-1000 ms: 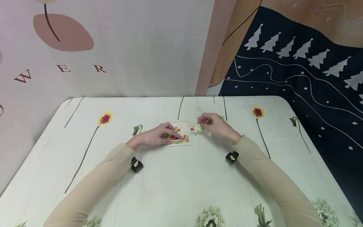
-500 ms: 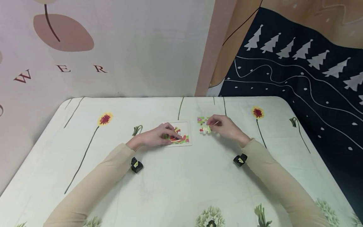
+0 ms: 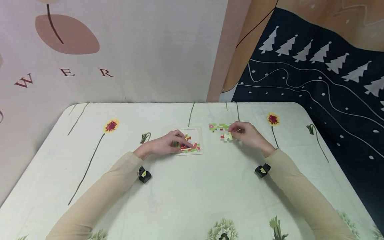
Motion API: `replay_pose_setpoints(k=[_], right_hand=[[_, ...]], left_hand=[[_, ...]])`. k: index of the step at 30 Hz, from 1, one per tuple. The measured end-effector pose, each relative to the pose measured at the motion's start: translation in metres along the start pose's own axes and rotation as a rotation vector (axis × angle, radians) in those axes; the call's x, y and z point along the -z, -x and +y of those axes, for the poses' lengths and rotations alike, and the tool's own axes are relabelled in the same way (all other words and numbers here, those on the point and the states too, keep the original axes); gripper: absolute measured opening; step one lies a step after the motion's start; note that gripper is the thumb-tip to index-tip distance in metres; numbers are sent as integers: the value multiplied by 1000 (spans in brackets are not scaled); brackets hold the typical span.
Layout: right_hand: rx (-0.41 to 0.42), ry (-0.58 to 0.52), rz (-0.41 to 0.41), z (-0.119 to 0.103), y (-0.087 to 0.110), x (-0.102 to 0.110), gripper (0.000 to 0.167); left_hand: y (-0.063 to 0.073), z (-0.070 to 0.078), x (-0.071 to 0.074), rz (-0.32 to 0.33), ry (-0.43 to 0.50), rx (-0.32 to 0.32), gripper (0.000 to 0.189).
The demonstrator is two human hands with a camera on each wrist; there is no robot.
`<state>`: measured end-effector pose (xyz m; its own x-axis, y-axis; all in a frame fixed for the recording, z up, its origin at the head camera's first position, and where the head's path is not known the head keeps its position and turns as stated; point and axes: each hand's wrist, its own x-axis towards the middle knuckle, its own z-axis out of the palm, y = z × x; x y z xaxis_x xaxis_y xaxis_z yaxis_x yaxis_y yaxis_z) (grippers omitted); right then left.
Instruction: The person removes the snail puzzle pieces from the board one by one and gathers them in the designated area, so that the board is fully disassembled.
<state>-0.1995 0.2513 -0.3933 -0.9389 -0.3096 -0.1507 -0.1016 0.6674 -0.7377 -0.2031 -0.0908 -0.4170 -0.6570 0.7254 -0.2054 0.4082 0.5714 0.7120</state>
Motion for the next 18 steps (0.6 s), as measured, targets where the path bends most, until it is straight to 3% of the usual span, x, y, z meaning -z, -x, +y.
replay_pose_setpoints(k=[18], right_hand=[[-70, 6, 29, 21, 2, 11, 22]], left_hand=[[1, 0, 1, -3, 7, 10, 37]])
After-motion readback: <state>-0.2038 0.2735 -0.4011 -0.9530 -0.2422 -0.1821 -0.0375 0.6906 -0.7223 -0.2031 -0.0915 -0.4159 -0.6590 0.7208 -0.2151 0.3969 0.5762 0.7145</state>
